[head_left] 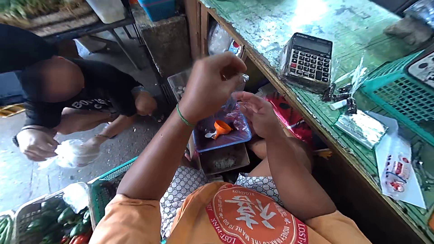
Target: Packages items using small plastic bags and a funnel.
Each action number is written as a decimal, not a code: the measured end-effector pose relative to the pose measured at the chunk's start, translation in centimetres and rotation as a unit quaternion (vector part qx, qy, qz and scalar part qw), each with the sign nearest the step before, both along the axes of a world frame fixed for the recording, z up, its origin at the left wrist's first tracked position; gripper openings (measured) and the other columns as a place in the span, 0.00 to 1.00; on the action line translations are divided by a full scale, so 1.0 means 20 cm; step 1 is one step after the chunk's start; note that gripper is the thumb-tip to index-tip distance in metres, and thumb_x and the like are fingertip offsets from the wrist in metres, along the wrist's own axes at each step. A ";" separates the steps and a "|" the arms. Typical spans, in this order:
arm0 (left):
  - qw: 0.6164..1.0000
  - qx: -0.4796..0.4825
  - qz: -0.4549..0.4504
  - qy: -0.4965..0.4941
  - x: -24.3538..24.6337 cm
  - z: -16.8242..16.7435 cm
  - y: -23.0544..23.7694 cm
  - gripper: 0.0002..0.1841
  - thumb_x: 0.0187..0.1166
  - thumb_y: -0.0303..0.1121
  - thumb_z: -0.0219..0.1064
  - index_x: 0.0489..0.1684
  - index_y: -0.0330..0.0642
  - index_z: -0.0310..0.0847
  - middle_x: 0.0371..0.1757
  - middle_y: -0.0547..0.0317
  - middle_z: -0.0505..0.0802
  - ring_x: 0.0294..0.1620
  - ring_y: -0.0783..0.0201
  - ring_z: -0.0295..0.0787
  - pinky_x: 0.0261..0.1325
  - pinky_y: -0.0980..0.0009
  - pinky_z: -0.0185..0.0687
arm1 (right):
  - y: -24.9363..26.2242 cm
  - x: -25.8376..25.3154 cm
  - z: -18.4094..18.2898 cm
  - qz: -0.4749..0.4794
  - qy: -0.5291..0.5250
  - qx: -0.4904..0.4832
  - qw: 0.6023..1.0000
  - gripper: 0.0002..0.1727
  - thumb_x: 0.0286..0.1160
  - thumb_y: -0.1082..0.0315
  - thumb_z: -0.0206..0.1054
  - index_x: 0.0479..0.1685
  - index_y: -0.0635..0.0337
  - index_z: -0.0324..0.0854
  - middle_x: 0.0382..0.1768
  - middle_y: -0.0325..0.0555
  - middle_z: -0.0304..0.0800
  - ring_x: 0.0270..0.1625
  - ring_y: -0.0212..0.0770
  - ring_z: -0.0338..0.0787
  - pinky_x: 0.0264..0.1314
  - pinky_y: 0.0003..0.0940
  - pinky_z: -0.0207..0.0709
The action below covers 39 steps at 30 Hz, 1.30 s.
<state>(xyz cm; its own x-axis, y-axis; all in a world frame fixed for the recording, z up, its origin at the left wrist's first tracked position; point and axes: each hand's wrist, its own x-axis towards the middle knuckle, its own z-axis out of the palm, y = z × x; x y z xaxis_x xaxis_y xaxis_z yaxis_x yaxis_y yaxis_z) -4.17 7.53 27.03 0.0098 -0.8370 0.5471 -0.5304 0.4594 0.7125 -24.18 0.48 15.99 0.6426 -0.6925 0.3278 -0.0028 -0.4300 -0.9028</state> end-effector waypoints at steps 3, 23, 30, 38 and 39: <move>1.000 0.006 0.001 0.031 0.04 0.06 -0.07 0.08 0.74 0.23 0.73 0.48 0.35 0.87 0.43 0.57 0.94 0.41 0.71 0.92 0.49 0.73 0.91 | -0.02 0.08 -0.04 0.062 -0.025 0.053 0.996 0.18 0.83 0.69 0.62 0.67 0.62 0.83 0.60 0.47 0.92 0.60 0.39 0.91 0.64 0.36 0.86; 0.970 0.057 0.029 0.234 0.33 -0.23 -0.16 0.11 0.70 0.20 0.74 0.48 0.34 0.85 0.39 0.56 0.93 0.37 0.64 0.94 0.47 0.66 0.95 | 0.12 0.14 -0.30 0.064 -0.115 0.257 0.958 0.14 0.89 0.66 0.53 0.52 0.58 0.85 0.34 0.41 0.88 0.31 0.32 0.87 0.38 0.29 0.86; 0.963 0.180 0.019 0.199 0.51 -0.72 -0.11 0.11 0.75 0.25 0.73 0.53 0.35 0.89 0.48 0.54 0.95 0.46 0.64 0.93 0.55 0.62 0.91 | 0.01 0.09 -0.43 -0.073 0.085 0.186 0.976 0.14 0.87 0.66 0.52 0.44 0.59 0.85 0.23 0.36 0.79 0.22 0.29 0.75 0.27 0.26 0.74; 0.847 0.507 0.008 0.162 0.55 -1.81 -0.08 0.14 0.86 0.35 0.64 0.52 0.32 0.88 0.47 0.43 0.94 0.46 0.52 0.93 0.59 0.50 0.86 | -0.16 0.29 -0.60 0.098 0.632 -0.059 0.767 0.17 0.90 0.60 0.54 0.52 0.61 0.85 0.47 0.58 0.90 0.58 0.59 0.90 0.62 0.64 0.79; 0.841 0.526 0.019 0.122 0.56 -1.90 -0.07 0.14 0.83 0.35 0.68 0.54 0.33 0.89 0.50 0.42 0.94 0.51 0.48 0.92 0.62 0.45 0.85 | -0.17 0.36 -0.63 0.126 0.679 -0.081 0.719 0.18 0.89 0.59 0.53 0.54 0.60 0.85 0.50 0.58 0.91 0.60 0.59 0.90 0.62 0.64 0.79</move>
<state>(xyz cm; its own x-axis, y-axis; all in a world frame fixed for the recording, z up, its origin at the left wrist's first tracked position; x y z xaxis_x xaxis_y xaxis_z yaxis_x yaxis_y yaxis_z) 6.96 6.14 -10.94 0.0524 -0.8533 -0.5187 -0.3104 -0.5076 0.8037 -16.98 -2.92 3.42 0.5447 -0.5207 -0.6574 -0.7373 -0.6709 -0.0795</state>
